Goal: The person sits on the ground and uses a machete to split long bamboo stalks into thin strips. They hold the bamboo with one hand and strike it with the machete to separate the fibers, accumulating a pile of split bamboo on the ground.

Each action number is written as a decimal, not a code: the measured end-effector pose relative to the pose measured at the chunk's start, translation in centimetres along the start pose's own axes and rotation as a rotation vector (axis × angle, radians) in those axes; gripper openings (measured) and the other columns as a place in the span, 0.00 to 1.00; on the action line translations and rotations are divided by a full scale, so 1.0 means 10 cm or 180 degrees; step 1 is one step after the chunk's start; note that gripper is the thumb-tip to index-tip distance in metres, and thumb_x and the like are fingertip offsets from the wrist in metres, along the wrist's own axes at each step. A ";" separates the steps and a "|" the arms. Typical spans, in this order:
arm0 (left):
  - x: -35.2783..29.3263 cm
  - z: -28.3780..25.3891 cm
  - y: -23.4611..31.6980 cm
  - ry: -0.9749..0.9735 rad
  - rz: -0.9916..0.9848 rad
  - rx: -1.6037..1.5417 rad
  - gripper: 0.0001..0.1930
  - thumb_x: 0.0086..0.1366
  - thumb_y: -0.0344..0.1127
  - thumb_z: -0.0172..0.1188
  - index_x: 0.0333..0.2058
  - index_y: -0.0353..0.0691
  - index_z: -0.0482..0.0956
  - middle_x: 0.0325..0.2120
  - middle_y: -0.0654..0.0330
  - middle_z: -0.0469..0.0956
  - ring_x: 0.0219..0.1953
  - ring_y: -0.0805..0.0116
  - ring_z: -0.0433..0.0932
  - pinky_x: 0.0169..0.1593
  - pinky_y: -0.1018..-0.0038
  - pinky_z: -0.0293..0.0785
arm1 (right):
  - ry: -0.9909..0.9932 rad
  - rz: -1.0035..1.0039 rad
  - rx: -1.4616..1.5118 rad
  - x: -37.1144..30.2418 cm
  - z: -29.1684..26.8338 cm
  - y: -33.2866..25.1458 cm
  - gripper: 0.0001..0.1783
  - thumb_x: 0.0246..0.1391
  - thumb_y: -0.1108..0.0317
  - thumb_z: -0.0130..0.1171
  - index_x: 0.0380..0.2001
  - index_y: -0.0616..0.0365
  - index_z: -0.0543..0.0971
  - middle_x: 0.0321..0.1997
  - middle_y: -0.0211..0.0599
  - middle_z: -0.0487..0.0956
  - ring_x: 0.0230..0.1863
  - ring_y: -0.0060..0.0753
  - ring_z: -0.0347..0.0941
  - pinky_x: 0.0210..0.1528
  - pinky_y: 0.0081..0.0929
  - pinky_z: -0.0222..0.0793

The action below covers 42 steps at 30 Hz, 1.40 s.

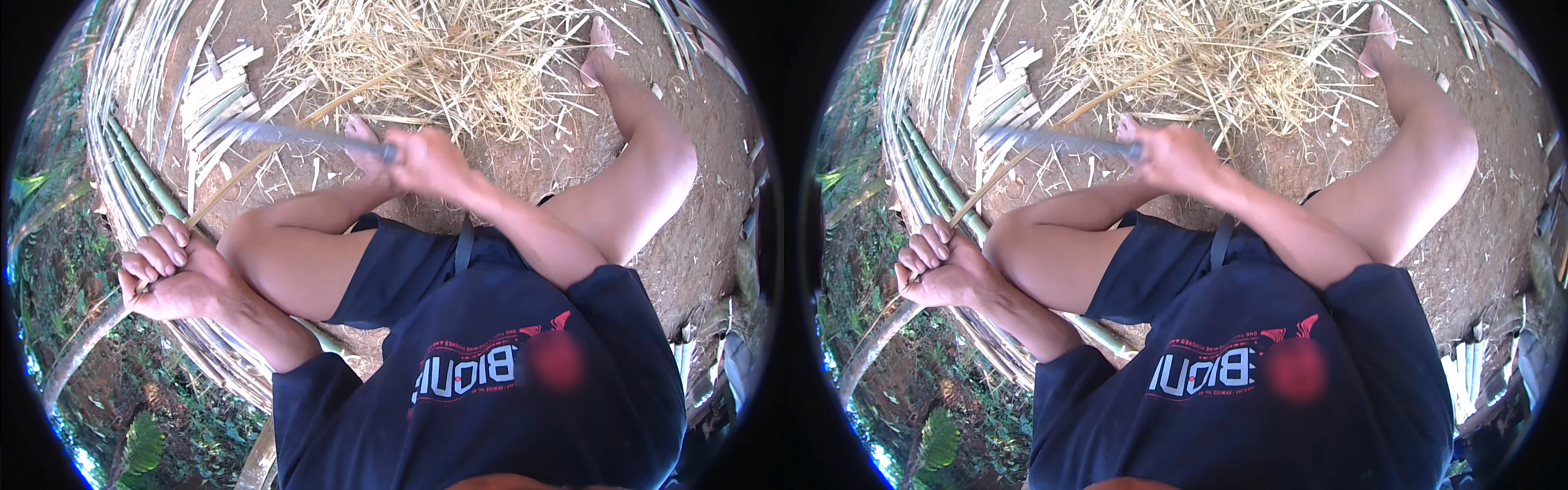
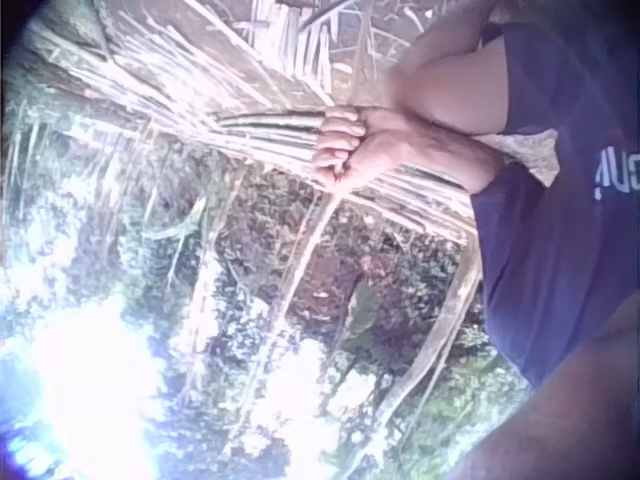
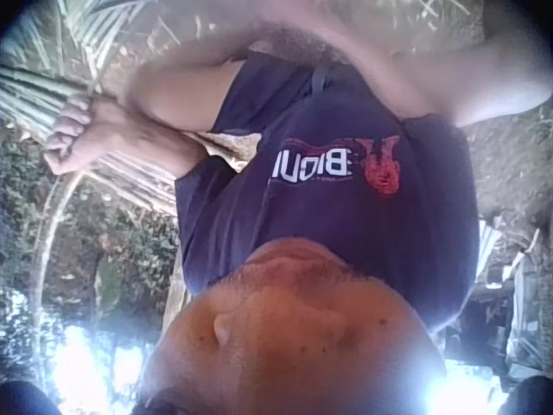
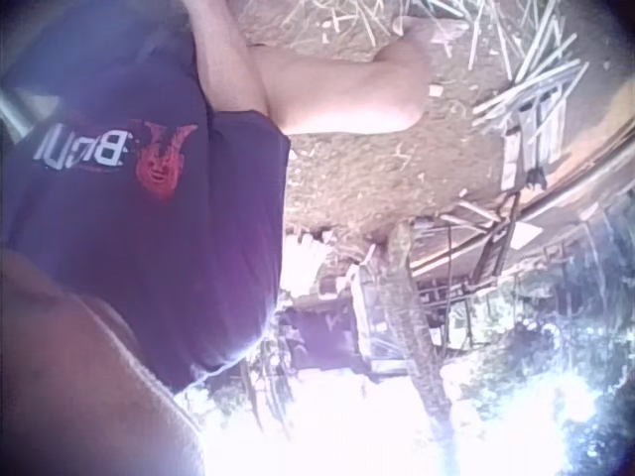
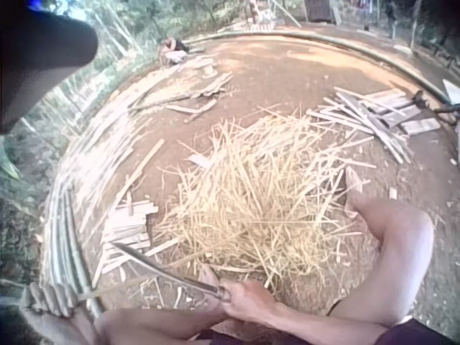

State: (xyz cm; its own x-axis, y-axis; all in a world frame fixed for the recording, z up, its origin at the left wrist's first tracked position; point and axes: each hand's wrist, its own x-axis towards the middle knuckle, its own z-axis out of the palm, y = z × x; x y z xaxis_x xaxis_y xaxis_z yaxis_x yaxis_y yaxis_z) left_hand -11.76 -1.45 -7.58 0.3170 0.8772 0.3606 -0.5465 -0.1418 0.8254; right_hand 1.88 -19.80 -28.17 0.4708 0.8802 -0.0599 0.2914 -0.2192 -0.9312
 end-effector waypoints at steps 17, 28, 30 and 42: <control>-0.01 0.07 0.00 -0.0361 -0.0007 0.0001 0.19 0.64 0.38 0.44 0.13 0.47 0.59 0.07 0.68 0.52 0.10 0.76 0.50 0.19 0.76 0.51 | -0.0171 0.0228 0.0215 -0.03 0.03 -0.03 0.13 0.49 0.69 0.56 0.38 0.60 0.81 0.14 0.40 0.76 0.14 0.35 0.73 0.21 0.32 0.72; -0.03 0.09 0.00 -0.0276 -0.0030 -0.0076 0.18 0.64 0.38 0.44 0.14 0.47 0.60 0.07 0.68 0.52 0.10 0.77 0.51 0.19 0.78 0.51 | 0.0390 0.0216 -0.0065 0.07 0.07 0.15 0.07 0.46 0.70 0.55 0.30 0.59 0.79 0.14 0.47 0.75 0.15 0.39 0.74 0.20 0.38 0.68; -0.02 0.07 0.00 -0.0287 -0.0036 0.0004 0.18 0.64 0.38 0.44 0.14 0.47 0.60 0.07 0.68 0.52 0.10 0.77 0.50 0.19 0.77 0.52 | 0.0512 0.0791 0.0019 0.16 0.09 0.44 0.06 0.47 0.70 0.56 0.29 0.59 0.78 0.13 0.45 0.74 0.14 0.40 0.73 0.20 0.38 0.68; 0.04 0.04 -0.04 -0.0301 -0.0001 -0.0056 0.18 0.63 0.37 0.43 0.13 0.47 0.61 0.07 0.69 0.53 0.11 0.77 0.49 0.20 0.77 0.51 | 0.0213 0.1211 -0.0199 0.21 0.07 0.55 0.08 0.47 0.70 0.54 0.31 0.58 0.78 0.14 0.41 0.75 0.16 0.40 0.75 0.22 0.39 0.70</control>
State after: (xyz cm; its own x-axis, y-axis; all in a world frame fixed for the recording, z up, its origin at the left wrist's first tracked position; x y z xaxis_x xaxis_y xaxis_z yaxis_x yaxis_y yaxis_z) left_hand -11.08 -1.25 -7.63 0.3886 0.8299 0.4003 -0.5595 -0.1326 0.8181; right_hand 3.94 -18.86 -33.69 0.6076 0.7022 -0.3711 0.1348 -0.5517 -0.8231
